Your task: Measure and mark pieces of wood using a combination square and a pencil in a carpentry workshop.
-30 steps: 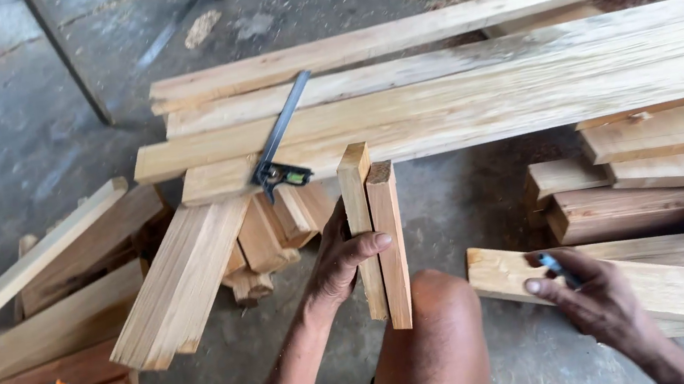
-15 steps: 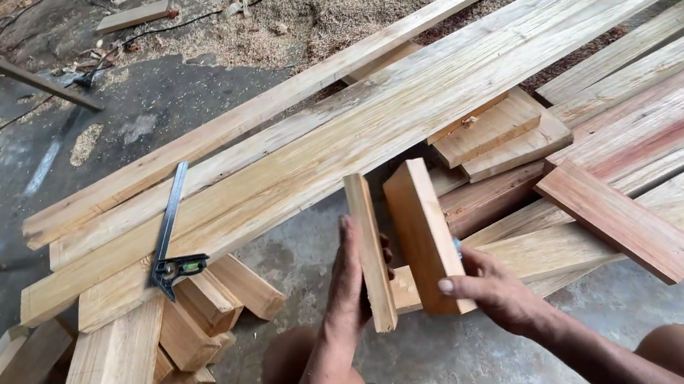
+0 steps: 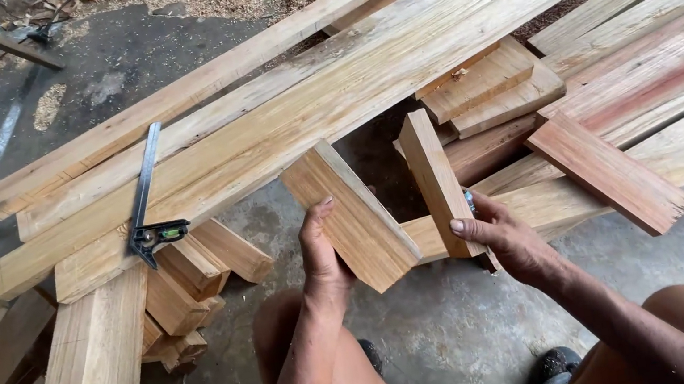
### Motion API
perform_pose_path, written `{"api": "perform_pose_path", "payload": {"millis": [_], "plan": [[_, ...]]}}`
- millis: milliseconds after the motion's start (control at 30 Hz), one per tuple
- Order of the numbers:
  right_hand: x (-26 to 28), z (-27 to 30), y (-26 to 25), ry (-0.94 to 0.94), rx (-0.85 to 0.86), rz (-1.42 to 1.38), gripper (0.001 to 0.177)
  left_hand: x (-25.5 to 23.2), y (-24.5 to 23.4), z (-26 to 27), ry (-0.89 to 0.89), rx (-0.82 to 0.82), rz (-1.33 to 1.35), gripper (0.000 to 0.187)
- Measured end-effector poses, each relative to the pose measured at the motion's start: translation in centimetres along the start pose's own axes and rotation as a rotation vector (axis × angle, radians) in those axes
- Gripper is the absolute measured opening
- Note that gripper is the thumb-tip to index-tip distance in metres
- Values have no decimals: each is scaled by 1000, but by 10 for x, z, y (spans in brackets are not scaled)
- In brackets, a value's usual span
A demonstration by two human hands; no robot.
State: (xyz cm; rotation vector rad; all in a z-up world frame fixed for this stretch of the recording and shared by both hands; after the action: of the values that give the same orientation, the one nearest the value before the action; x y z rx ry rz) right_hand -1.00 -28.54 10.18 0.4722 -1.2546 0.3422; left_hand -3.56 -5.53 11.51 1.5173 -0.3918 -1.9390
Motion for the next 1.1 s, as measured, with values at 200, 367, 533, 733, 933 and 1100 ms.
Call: {"api": "perform_pose_path", "payload": {"millis": [200, 367, 533, 733, 933, 1100], "plan": [[1, -2, 1, 18, -52, 155, 101, -9, 28, 2, 42, 185, 188, 90], [1, -4, 5, 46, -40, 181, 99, -10, 2, -12, 166, 95, 188, 94], [-31, -3, -5, 191, -97, 217, 98, -13, -3, -2, 128, -38, 106, 91], [-4, -10, 11, 9, -112, 223, 93, -4, -3, -9, 133, -53, -79, 94], [2, -8, 28, -49, -86, 195, 90, 26, -7, -19, 69, -10, -41, 78], [-3, -12, 36, -12, -73, 243, 94, 27, -9, -23, 119, 12, 10, 67]]}}
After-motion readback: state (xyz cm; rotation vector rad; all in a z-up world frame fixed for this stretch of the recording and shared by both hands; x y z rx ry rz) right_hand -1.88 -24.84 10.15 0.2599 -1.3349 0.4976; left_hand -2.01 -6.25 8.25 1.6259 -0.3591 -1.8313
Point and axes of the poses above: each hand's wrist, its own z-axis away from the middle knuckle, its own y-axis out of the palm, x = y × z, the point moved 9 cm from there along -z, towards the middle knuckle, and after that the axes turned 2 degrees about z, right-handed, at the moved point
